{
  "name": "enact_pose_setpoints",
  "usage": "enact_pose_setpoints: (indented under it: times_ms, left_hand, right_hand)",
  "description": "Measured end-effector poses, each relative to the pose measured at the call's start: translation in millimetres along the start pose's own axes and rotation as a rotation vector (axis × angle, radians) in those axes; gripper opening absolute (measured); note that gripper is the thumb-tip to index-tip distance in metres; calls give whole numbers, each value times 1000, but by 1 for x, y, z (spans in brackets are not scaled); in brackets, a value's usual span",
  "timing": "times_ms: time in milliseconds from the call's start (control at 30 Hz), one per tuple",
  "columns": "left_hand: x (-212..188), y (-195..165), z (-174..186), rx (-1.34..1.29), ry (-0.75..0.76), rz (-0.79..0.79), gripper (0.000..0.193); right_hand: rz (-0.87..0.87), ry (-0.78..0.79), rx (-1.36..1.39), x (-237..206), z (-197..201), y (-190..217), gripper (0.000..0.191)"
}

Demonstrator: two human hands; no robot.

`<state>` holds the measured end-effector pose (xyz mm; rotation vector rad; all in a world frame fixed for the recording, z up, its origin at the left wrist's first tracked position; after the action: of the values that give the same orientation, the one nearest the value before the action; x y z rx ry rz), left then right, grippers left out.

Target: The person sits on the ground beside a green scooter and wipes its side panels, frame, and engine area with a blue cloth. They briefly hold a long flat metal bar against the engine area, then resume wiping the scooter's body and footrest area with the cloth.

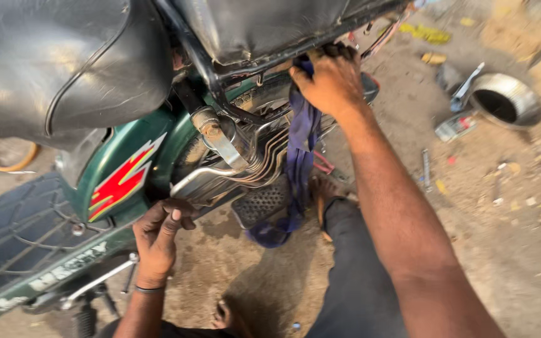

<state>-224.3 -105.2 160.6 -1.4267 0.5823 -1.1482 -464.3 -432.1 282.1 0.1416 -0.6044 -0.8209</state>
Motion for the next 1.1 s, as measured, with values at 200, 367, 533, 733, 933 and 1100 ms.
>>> enact_pose_setpoints:
  times_ms: [200,367,533,733,933,1100]
  left_hand:
    - [2,-7,-5,-36,-65,-48,27]
    - [-3,-15,-4,74,-111,-134,25]
    - [-10,-12,18,272,-123,-7,15]
    - [5,-13,-11,233,-55,58,14]
    - [2,-11,-3,361,-92,-49,11]
    - [5,-6,-6,348,-95,-6,13]
  right_hand:
    - [115,150,130,-24,-44,44,31]
    - [183,20,99,-10,-23,3,18]
    - [219,-169,131,-17,-16,-4,27]
    - [390,-128,95,-14,-47,37,20]
    - [18,-3,135,7,-33,27,21]
    - [251,32,180,0,-45,52,21]
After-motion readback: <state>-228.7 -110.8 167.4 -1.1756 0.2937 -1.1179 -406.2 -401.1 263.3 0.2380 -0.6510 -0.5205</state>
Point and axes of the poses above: each hand's wrist, its own x-axis towards the middle knuckle, its own z-axis out of the back of the hand, y = z × x, the point moved 2 cm from there along x, towards the middle knuckle, and after that the axes turned 9 degrees about x, right-handed, at the moved point
